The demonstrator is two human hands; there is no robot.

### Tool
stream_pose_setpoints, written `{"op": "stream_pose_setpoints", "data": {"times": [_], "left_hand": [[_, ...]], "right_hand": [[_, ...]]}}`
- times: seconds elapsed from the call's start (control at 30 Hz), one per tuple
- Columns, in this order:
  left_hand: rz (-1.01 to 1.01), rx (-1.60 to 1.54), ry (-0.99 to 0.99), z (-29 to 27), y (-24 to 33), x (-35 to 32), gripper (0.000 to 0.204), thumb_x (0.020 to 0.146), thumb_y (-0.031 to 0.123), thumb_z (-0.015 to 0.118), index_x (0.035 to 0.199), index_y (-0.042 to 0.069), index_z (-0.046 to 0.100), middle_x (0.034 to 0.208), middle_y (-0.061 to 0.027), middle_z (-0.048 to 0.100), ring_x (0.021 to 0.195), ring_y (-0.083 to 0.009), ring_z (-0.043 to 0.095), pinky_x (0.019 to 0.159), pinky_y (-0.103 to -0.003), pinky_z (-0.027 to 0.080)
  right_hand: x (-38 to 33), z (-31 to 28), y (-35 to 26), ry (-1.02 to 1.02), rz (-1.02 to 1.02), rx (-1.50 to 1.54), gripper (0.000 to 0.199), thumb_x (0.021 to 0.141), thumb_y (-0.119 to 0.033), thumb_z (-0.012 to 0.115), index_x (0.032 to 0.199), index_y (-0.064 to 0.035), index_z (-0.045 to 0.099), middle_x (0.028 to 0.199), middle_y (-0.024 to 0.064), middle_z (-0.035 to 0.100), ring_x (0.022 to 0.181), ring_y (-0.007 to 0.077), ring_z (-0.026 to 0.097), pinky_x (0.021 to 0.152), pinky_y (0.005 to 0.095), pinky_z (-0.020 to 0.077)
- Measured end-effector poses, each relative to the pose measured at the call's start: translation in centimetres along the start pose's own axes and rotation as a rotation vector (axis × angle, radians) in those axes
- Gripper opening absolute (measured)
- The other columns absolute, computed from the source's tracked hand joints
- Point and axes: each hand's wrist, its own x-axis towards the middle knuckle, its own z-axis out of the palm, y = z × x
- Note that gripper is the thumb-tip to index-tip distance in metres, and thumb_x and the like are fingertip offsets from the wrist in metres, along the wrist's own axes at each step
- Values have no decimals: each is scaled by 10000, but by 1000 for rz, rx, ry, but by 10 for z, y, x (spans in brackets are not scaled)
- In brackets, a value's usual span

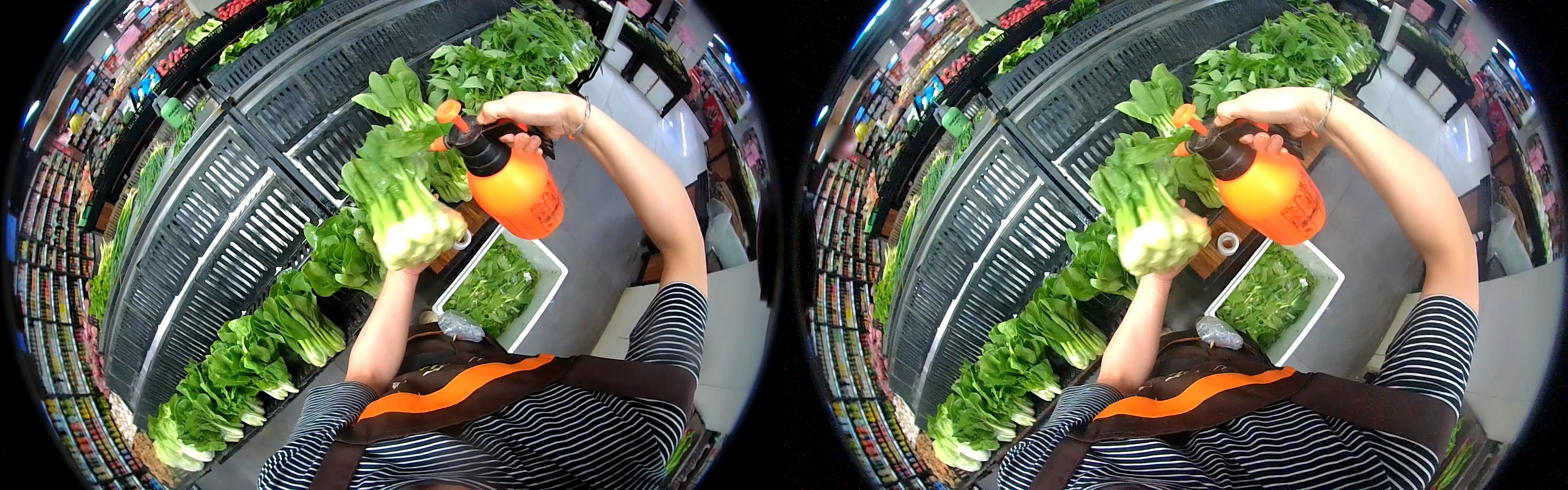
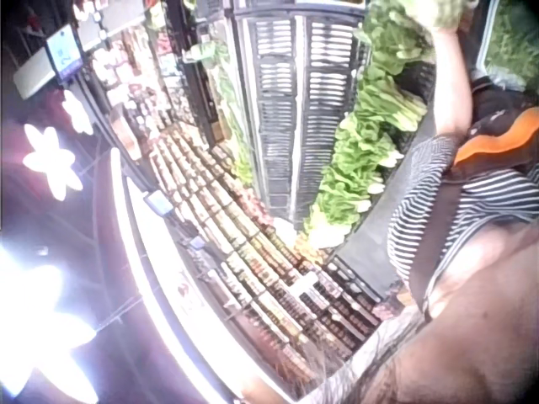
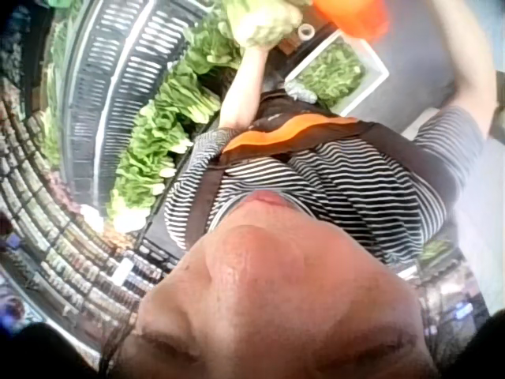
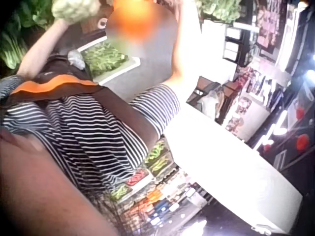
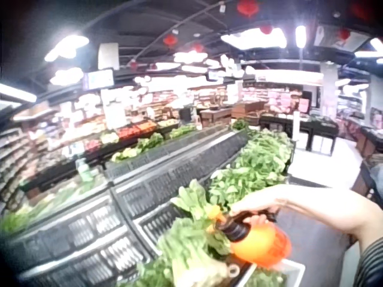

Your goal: The person trims the roots of bok choy using a small knife and places the trimmed pieces into a white container. They then spray the vegetables with water from an orange spray bottle to keep them fresh.

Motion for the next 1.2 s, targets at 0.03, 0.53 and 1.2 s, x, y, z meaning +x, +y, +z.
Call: {"op": "stream_pose_setpoints", "data": {"times": [0.03,0.53,1.2], "left_hand": [[-23,-206,34,-3,-8,4,581,912,461,525,1365,103,464,1268,-100,548,1218,-269,483,1047,-450,387],[-88,-253,-547,33,-43,42,452,918,431,518,1175,72,611,1061,-15,663,957,-173,640,519,-283,502],[360,809,99,47,-21,27,721,790,402,654,1390,100,393,1317,-124,523,1185,-288,528,1008,-489,426]], "right_hand": [[-5,4,0,37,-29,4,300,898,-366,482,797,-85,507,600,-37,439,423,32,338,356,189,273],[-6,20,13,-9,-42,-61,341,846,-426,490,725,-107,469,575,-52,425,389,47,353,361,219,297],[-1,-14,10,284,-29,185,300,897,-308,467,694,-91,432,527,-50,395,382,24,334,318,187,284]]}}
